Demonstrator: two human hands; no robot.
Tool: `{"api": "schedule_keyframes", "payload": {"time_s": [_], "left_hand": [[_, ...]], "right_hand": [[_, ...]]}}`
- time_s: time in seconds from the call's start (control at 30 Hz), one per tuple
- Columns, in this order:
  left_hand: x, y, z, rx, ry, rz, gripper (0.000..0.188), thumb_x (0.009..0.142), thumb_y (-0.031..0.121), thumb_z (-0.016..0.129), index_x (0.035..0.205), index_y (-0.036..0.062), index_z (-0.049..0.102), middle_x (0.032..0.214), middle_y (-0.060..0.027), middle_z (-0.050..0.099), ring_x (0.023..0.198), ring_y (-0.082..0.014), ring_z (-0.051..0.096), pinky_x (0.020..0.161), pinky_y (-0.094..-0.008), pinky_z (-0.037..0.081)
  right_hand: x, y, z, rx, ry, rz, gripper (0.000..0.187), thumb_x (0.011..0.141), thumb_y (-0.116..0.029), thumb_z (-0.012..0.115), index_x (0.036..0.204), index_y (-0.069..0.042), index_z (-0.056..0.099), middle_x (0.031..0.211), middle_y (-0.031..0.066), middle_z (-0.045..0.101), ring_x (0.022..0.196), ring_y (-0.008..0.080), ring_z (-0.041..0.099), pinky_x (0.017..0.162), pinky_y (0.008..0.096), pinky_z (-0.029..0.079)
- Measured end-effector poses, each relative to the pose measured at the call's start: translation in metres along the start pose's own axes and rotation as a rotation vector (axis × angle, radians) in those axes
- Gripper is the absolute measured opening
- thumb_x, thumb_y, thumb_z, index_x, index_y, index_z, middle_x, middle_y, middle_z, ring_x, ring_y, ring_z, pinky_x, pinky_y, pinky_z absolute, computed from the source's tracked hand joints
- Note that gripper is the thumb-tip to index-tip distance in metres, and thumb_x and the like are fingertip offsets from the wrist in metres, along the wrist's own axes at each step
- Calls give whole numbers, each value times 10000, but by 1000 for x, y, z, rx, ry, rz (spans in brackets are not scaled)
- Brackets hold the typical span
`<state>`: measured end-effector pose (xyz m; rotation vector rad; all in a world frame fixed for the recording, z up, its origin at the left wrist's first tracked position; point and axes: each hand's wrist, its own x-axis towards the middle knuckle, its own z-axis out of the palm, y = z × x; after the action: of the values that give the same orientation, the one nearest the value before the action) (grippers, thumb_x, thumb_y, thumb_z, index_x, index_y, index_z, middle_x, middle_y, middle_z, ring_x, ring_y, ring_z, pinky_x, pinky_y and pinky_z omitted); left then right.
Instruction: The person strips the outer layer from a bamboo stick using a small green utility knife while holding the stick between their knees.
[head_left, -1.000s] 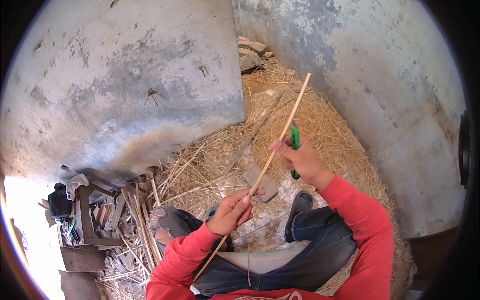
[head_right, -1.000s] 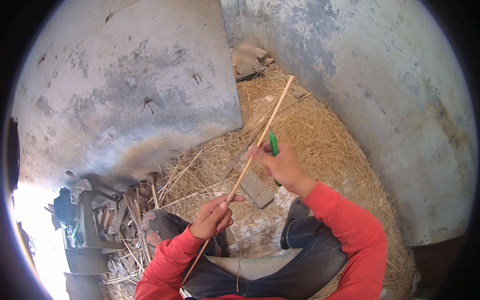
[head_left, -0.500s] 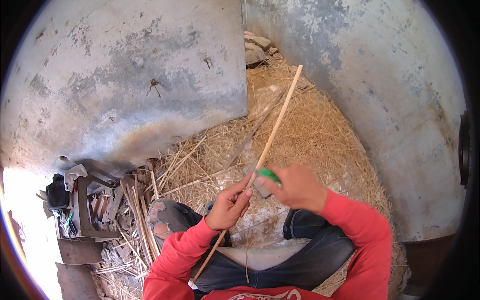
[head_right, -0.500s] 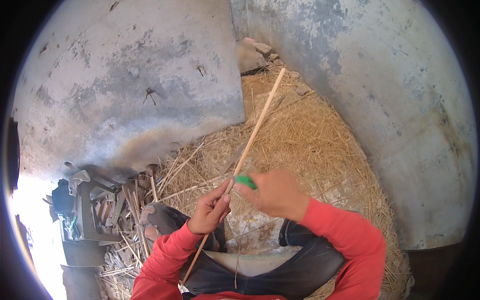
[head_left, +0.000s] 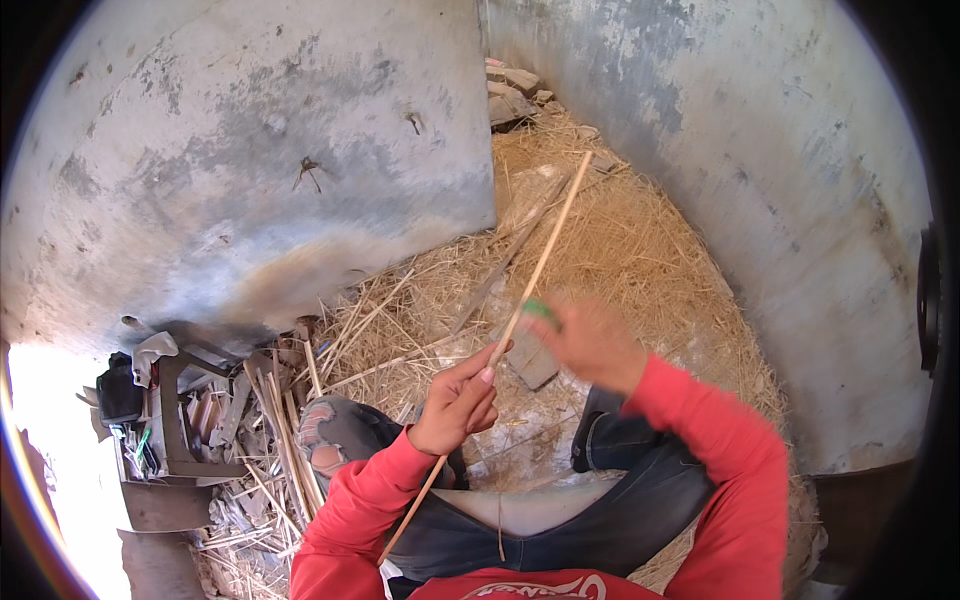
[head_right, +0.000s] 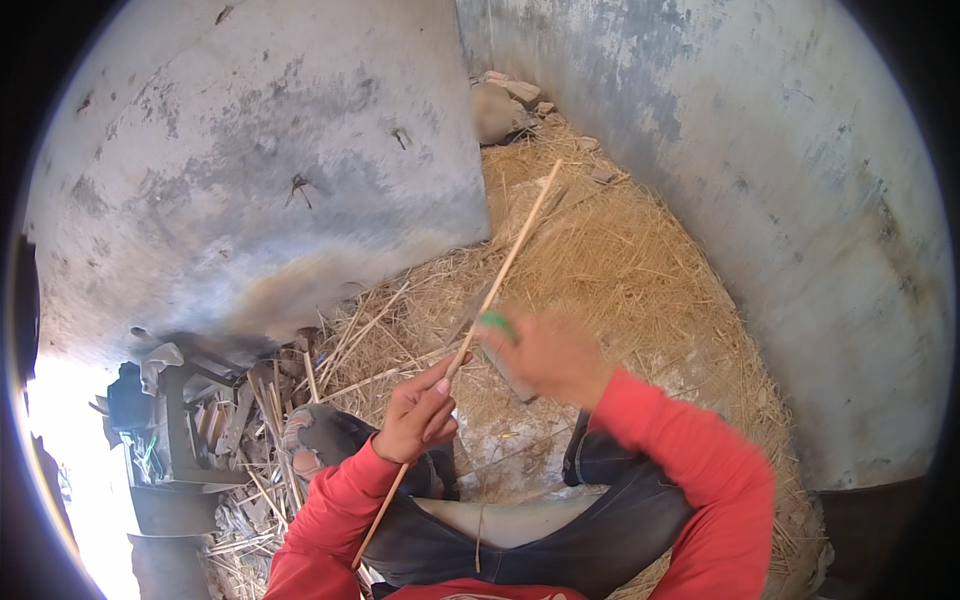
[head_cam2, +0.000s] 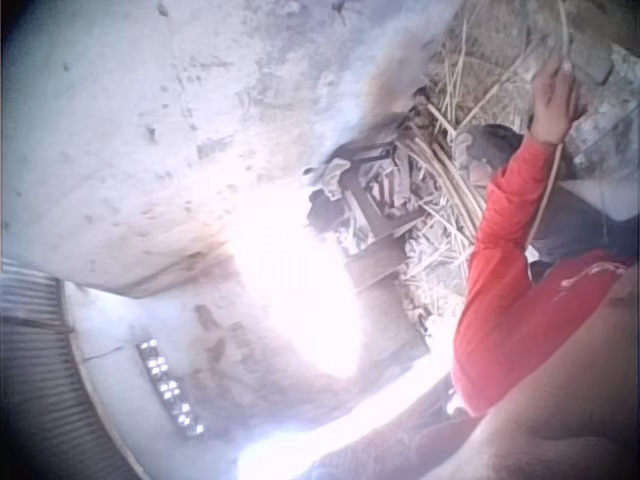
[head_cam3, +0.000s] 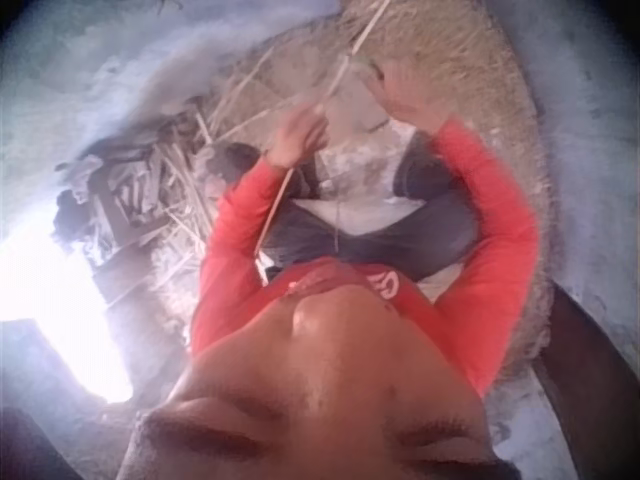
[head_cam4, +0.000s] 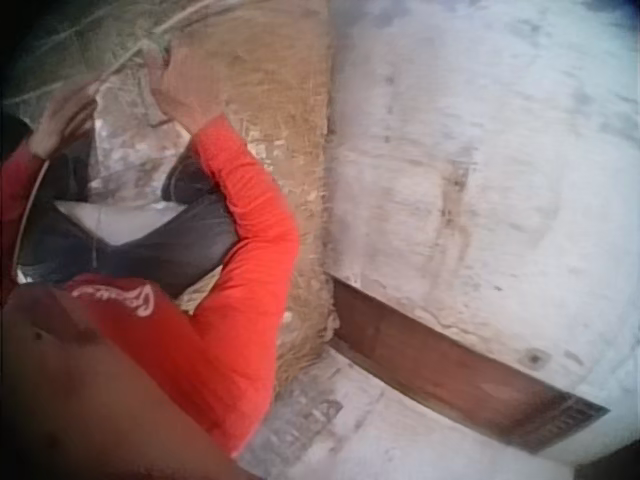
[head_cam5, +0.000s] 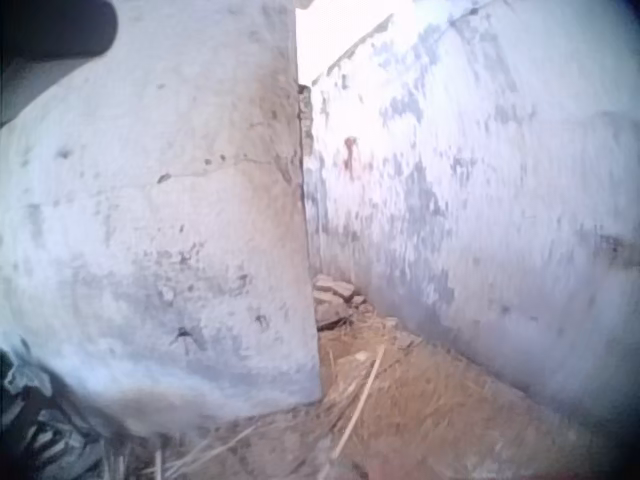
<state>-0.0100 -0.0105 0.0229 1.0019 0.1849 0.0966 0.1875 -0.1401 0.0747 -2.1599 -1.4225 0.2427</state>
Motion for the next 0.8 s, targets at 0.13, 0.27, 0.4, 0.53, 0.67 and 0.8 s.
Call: {"api": "schedule_keyframes", "payload": {"time_s": [0.13, 0.27, 0.4, 0.53, 0.67, 0.8], "left_hand": [[-1, 2, 7, 6, -64, -46, 444, 1095, 169, 388, 1521, 45, 369, 530, 49, 305, 432, -44, 266, 450, -226, 263], [-3, 6, 1, -119, -26, -66, 442, 1093, 164, 386, 1517, 40, 371, 508, 46, 301, 410, -44, 253, 438, -219, 259], [-10, 3, -2, -100, 3, -81, 451, 1092, 152, 383, 1527, 40, 351, 504, 47, 303, 405, -39, 247, 438, -215, 259], [-7, 5, 4, -9, -73, -80, 472, 1082, 163, 421, 1533, 45, 349, 506, 58, 318, 411, -37, 266, 440, -220, 257], [-8, -8, 9, 39, -186, -80, 461, 1076, 133, 448, 1524, 50, 377, 555, 52, 368, 447, -33, 311, 449, -223, 290], [-7, -12, 7, 169, -152, 6, 462, 1065, 136, 484, 1511, 50, 398, 599, 30, 469, 454, -26, 366, 444, -211, 316]], "right_hand": [[17, 44, -30, 109, 157, 49, 519, 1001, -497, 500, 1206, -47, 658, 596, 207, 593, 560, 384, 637, 547, 485, 494], [-13, -3, 7, -39, -1, -116, 536, 1008, -499, 493, 1198, -30, 670, 593, 192, 576, 549, 338, 612, 548, 451, 474], [0, 6, 3, 77, -11, 5, 581, 1016, -537, 457, 1219, -36, 672, 597, 163, 578, 533, 319, 588, 530, 437, 455], [40, 88, -48, 39, 175, 319, 605, 1016, -586, 431, 1232, -84, 690, 602, 56, 515, 531, 207, 483, 525, 396, 412], [41, 190, -76, 140, 546, 409, 569, 1030, -543, 421, 945, -58, 707, 633, 3, 436, 587, 133, 400, 561, 348, 345], [28, 202, -92, 335, 584, 520, 561, 1024, -514, 449, 762, -29, 550, 651, 21, 442, 623, 152, 401, 591, 344, 342]]}}
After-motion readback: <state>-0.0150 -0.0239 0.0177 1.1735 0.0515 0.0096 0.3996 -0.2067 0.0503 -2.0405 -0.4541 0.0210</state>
